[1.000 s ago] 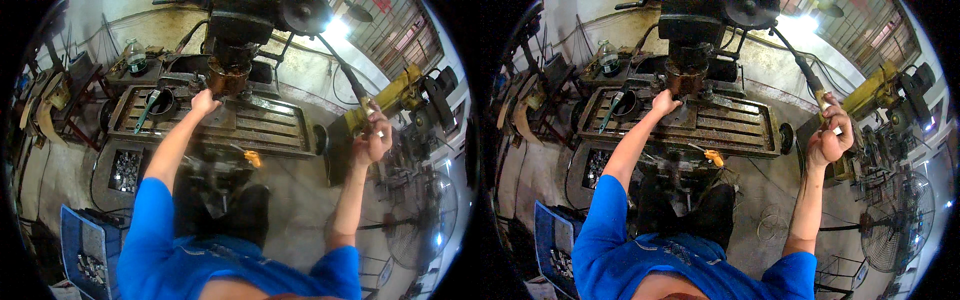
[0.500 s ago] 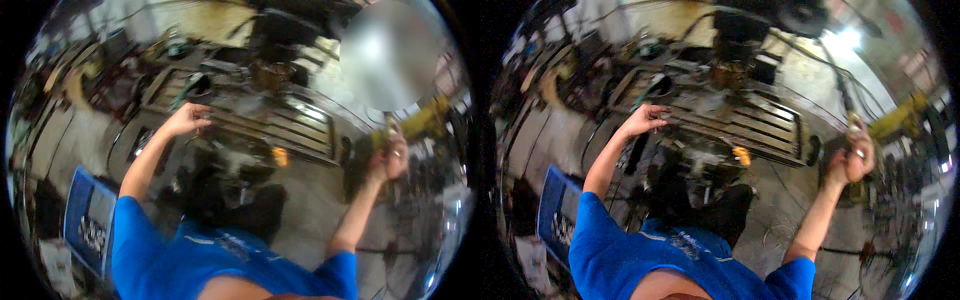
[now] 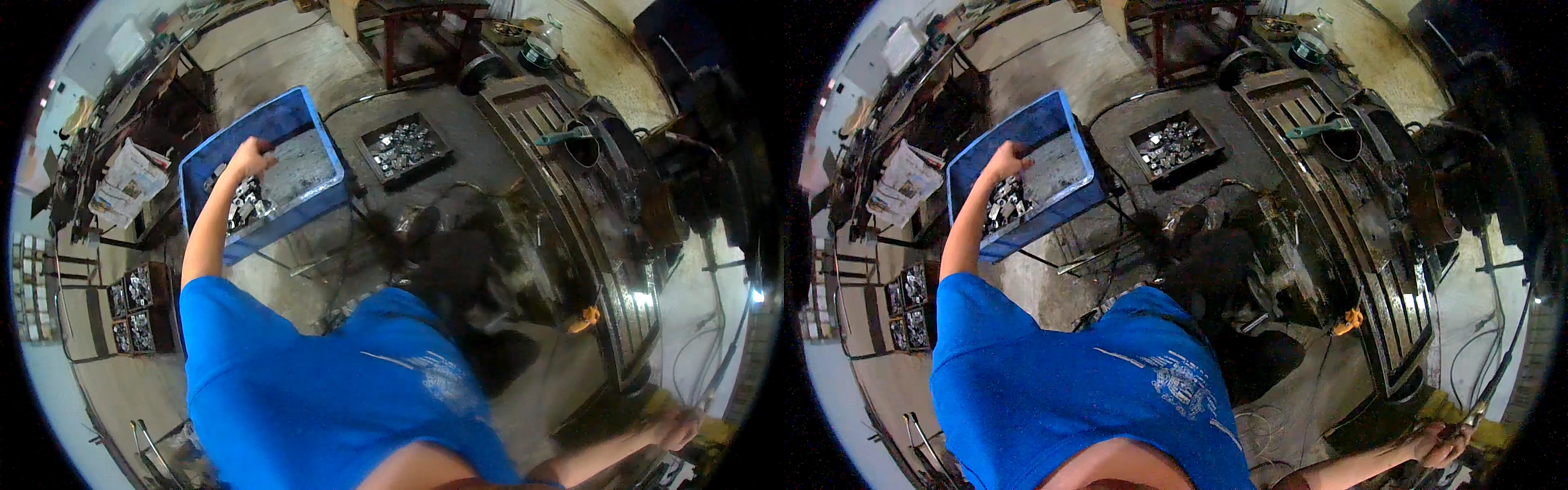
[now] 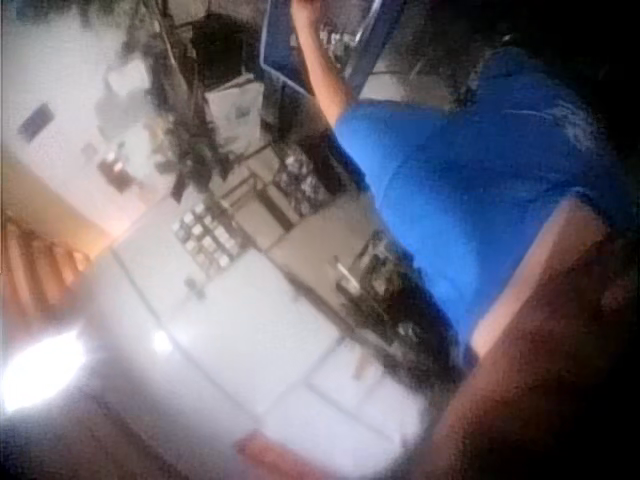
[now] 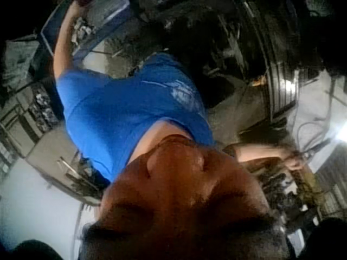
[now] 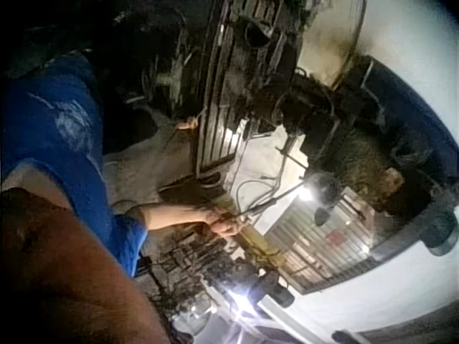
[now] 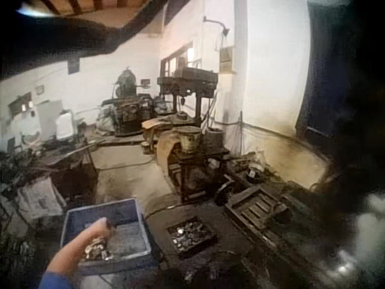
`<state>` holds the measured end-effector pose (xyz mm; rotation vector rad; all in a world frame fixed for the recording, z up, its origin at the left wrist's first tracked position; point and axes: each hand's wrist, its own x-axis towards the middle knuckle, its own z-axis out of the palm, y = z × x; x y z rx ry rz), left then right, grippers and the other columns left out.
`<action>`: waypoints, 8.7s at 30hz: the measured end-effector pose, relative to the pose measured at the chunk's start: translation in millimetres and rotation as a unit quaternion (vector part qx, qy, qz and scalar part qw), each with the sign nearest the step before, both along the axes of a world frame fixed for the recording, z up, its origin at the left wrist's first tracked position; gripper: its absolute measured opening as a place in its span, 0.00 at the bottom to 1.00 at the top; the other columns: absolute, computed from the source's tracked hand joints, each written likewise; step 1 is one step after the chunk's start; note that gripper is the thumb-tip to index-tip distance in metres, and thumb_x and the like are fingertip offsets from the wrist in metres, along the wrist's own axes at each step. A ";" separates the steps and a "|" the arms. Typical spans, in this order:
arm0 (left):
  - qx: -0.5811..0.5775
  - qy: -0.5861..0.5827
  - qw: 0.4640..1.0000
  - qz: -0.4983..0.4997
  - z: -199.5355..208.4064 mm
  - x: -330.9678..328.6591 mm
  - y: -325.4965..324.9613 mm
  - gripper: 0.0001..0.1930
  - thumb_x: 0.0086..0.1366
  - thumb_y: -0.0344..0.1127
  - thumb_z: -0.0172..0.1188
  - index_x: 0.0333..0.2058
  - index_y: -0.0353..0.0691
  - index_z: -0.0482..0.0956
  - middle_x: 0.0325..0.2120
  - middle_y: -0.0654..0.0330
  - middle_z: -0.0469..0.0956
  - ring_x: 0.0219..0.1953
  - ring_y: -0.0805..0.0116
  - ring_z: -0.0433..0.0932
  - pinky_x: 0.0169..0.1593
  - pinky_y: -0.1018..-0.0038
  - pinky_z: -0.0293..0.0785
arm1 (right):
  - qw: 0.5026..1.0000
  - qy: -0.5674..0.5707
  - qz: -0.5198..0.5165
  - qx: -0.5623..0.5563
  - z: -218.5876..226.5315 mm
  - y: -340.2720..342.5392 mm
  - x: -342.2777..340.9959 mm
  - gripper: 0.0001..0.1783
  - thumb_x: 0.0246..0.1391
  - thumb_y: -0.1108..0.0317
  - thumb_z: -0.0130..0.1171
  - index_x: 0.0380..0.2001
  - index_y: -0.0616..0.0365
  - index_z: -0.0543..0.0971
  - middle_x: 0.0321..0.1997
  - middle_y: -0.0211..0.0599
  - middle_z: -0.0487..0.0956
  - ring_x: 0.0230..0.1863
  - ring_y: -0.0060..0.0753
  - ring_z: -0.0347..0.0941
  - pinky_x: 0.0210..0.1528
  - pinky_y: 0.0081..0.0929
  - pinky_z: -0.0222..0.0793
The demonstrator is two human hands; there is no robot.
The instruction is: The person operates a drill press to drill holes into small metal pieces. They repeatedly pick up a metal piece from a blue bin, position it under the drill, lower the lever to drill, and then place the finished piece into a tray on the machine table.
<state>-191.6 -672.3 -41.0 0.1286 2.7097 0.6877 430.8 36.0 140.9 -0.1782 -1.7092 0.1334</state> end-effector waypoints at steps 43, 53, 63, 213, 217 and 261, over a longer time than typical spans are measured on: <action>0.457 -0.001 0.889 0.017 56.6 -41.1 212.2 0.06 0.53 0.35 0.51 0.25 0.40 0.72 0.16 0.71 0.66 0.15 0.82 0.60 0.18 0.83 0.52 | 0.982 0.067 0.140 -0.105 87.8 -54.8 -51.6 0.08 0.46 0.69 0.46 0.17 0.60 0.65 0.32 0.42 0.71 0.51 0.52 0.64 0.56 0.48 0.54; 0.527 -0.180 0.828 -0.055 -31.8 -39.4 307.8 0.10 0.57 0.40 0.53 0.35 0.43 0.72 0.20 0.71 0.66 0.14 0.79 0.60 0.19 0.81 0.57 | 0.991 0.007 0.121 -0.054 154.3 -25.6 -31.8 0.13 0.46 0.61 0.46 0.18 0.59 0.65 0.28 0.44 0.70 0.44 0.49 0.67 0.56 0.47 0.53; 0.609 -0.275 0.742 0.054 -24.8 12.2 343.2 0.15 0.56 0.43 0.53 0.42 0.48 0.73 0.33 0.69 0.70 0.34 0.75 0.68 0.35 0.77 0.62 | 0.969 0.169 0.067 -0.170 205.5 -85.7 -109.9 0.24 0.57 0.65 0.36 0.55 0.67 0.61 0.60 0.51 0.58 0.61 0.49 0.54 0.63 0.42 0.48; 0.193 0.130 0.862 -0.451 39.1 160.4 682.3 0.24 0.43 0.44 0.63 0.38 0.36 0.74 0.34 0.51 0.77 0.39 0.55 0.75 0.43 0.65 0.71 | 0.994 0.019 0.085 -0.064 128.8 -62.0 -53.8 0.31 0.38 0.50 0.51 0.35 0.72 0.72 0.35 0.46 0.71 0.50 0.58 0.65 0.57 0.46 0.53; 0.192 0.102 0.869 -0.444 43.7 160.4 676.1 0.24 0.42 0.45 0.65 0.37 0.35 0.74 0.36 0.50 0.76 0.41 0.54 0.74 0.44 0.65 0.71 | 0.996 0.035 0.065 -0.046 110.3 -69.1 -66.8 0.30 0.42 0.47 0.54 0.31 0.72 0.73 0.28 0.45 0.71 0.46 0.56 0.68 0.55 0.56 0.53; 0.378 -0.047 0.852 -0.359 76.5 136.4 518.1 0.12 0.59 0.33 0.52 0.38 0.31 0.76 0.16 0.64 0.72 0.14 0.78 0.66 0.17 0.78 0.60 | 0.976 0.152 0.143 -0.055 62.6 -71.4 -76.4 0.16 0.36 0.60 0.54 0.21 0.66 0.73 0.25 0.42 0.72 0.37 0.43 0.70 0.58 0.55 0.50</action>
